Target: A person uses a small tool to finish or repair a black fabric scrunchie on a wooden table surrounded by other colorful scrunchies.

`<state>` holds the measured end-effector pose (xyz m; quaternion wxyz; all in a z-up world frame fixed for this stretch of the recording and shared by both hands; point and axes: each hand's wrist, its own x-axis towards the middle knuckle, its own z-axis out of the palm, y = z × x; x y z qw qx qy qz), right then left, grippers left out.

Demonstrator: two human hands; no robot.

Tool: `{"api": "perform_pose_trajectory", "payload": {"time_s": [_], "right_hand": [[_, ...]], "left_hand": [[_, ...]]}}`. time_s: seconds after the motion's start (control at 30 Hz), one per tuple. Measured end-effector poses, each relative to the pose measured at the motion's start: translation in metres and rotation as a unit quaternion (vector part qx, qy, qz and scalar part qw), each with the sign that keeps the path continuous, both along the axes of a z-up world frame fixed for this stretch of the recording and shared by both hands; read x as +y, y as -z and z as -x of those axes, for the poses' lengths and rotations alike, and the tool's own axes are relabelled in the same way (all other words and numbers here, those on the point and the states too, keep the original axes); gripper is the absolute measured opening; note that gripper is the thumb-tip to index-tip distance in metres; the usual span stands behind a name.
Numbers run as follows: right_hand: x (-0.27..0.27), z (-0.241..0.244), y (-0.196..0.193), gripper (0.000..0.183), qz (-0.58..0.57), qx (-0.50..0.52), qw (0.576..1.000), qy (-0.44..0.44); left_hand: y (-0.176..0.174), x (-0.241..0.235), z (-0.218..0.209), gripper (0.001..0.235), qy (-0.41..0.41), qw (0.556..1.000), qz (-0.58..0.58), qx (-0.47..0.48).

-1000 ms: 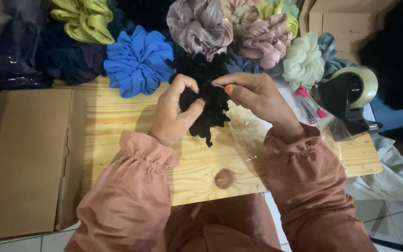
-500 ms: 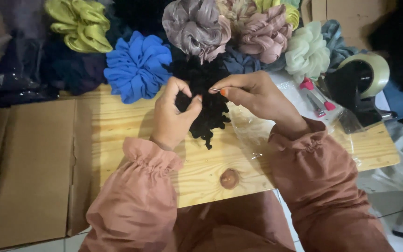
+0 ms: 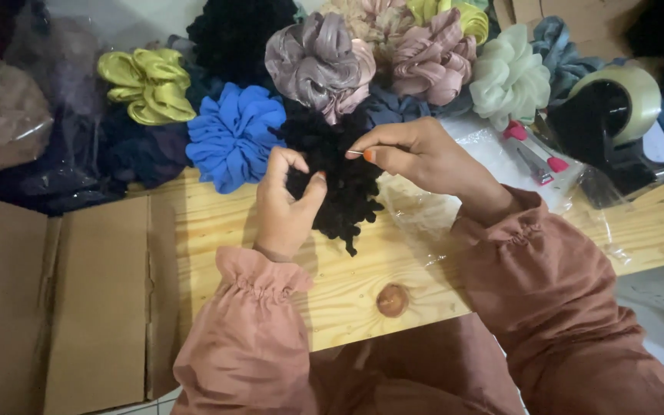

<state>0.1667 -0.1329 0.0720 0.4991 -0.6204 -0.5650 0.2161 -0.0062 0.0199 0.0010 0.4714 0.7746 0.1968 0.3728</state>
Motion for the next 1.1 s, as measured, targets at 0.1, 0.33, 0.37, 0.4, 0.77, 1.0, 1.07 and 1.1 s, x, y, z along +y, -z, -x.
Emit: {"api": "perform_pose_trajectory", "payload": {"time_s": [0.1, 0.33, 0.37, 0.4, 0.77, 1.0, 1.07, 1.1], "right_hand": [[0.0, 0.0, -0.003, 0.021, -0.014, 0.017, 1.0, -0.009], [-0.003, -0.003, -0.003, 0.023, -0.031, 0.081, 0.996, -0.011], [-0.003, -0.006, 0.0, 0.025, -0.035, 0.093, 0.995, -0.019], [-0.004, -0.004, 0.0, 0.025, -0.034, 0.094, 0.995, -0.019], [0.004, 0.005, -0.004, 0.023, -0.036, -0.001, 0.999, -0.039], [0.003, 0.004, -0.004, 0.022, -0.028, -0.02, 0.999, -0.035], [0.002, 0.005, -0.007, 0.023, -0.028, -0.015, 0.999, -0.029], [0.002, 0.006, -0.007, 0.023, -0.028, -0.015, 0.999, -0.029]], "left_hand": [[-0.008, -0.003, 0.002, 0.029, -0.014, 1.0, 0.009, 0.005], [-0.028, -0.01, 0.005, 0.055, 0.045, 0.999, -0.001, -0.005], [-0.027, -0.008, 0.004, 0.047, 0.054, 0.999, -0.008, -0.005], [-0.022, -0.007, 0.003, 0.047, 0.054, 0.999, -0.007, -0.004], [-0.009, -0.008, 0.001, 0.027, 0.04, 0.997, -0.06, 0.002], [0.0, -0.002, 0.002, 0.019, 0.066, 0.997, -0.03, -0.027], [0.005, 0.001, 0.003, 0.015, 0.051, 0.998, 0.005, -0.023], [0.004, 0.0, 0.002, 0.015, 0.051, 0.998, 0.006, -0.023]]}}
